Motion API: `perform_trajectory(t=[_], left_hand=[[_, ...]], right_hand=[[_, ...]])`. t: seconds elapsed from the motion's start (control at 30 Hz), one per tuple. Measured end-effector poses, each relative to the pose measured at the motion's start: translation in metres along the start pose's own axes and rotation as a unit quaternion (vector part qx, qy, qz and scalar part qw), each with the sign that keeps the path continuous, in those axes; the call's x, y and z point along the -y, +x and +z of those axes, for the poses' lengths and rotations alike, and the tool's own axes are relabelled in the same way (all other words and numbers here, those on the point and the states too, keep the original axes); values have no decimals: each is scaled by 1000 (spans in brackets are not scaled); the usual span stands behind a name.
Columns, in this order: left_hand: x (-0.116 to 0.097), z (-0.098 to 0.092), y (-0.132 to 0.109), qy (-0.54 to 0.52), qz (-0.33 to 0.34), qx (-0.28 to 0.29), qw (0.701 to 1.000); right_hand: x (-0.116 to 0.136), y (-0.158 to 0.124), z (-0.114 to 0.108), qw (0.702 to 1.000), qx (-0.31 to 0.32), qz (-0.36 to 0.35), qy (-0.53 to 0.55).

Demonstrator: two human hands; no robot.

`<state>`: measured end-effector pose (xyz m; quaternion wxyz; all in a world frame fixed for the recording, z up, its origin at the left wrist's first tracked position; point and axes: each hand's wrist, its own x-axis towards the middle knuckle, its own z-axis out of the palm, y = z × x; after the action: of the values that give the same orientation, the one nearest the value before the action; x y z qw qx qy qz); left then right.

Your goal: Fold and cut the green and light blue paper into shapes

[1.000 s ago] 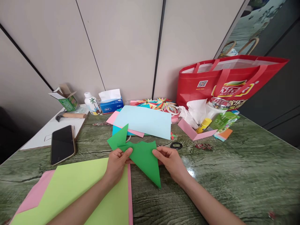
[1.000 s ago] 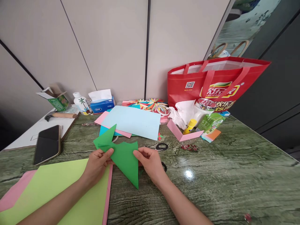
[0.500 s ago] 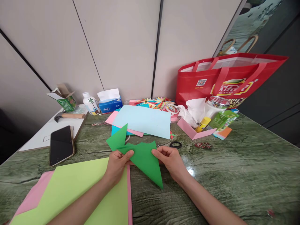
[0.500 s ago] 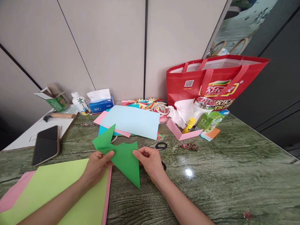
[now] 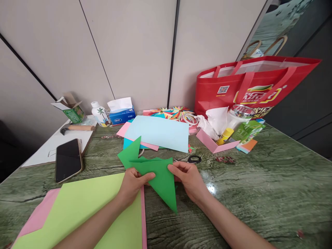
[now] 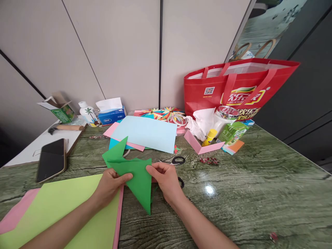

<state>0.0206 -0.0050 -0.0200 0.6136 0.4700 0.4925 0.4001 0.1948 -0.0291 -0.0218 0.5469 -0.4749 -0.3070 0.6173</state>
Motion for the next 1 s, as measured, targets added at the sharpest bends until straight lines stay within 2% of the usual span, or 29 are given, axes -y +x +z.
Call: perform_trajectory(t=[0.1, 0.23, 0.4, 0.63, 0.77, 0.83, 0.9, 0.97, 1.0], left_hand=[[1, 0, 0, 1, 4, -1, 1000], [1, 1, -2, -40, -1, 33, 999], [0, 3, -3, -40, 0, 51, 998], [-8, 8, -4, 88, -38, -32, 995], [-7, 9, -5, 130, -13, -33, 991], [-3, 6, -4, 169, 35, -54, 984], [2, 1, -3, 252, 142, -109, 951], [8, -4, -3, 369, 289, -139, 873], [10, -6, -3, 423, 361, -124, 822]], right_hand=[[2, -1, 1, 1000, 2, 5, 11], [1, -1, 1, 1000, -1, -5, -2], [-5, 2, -2, 997, -18, -37, -68], [-10, 8, -10, 978, -24, -37, -204], [-12, 11, -14, 970, -14, -41, -238], [-12, 12, -17, 965, -9, -44, -259], [-12, 14, -19, 958, -6, -48, -282], [-12, 15, -21, 951, -6, -53, -305], [-12, 15, -22, 946, -6, -57, -318]])
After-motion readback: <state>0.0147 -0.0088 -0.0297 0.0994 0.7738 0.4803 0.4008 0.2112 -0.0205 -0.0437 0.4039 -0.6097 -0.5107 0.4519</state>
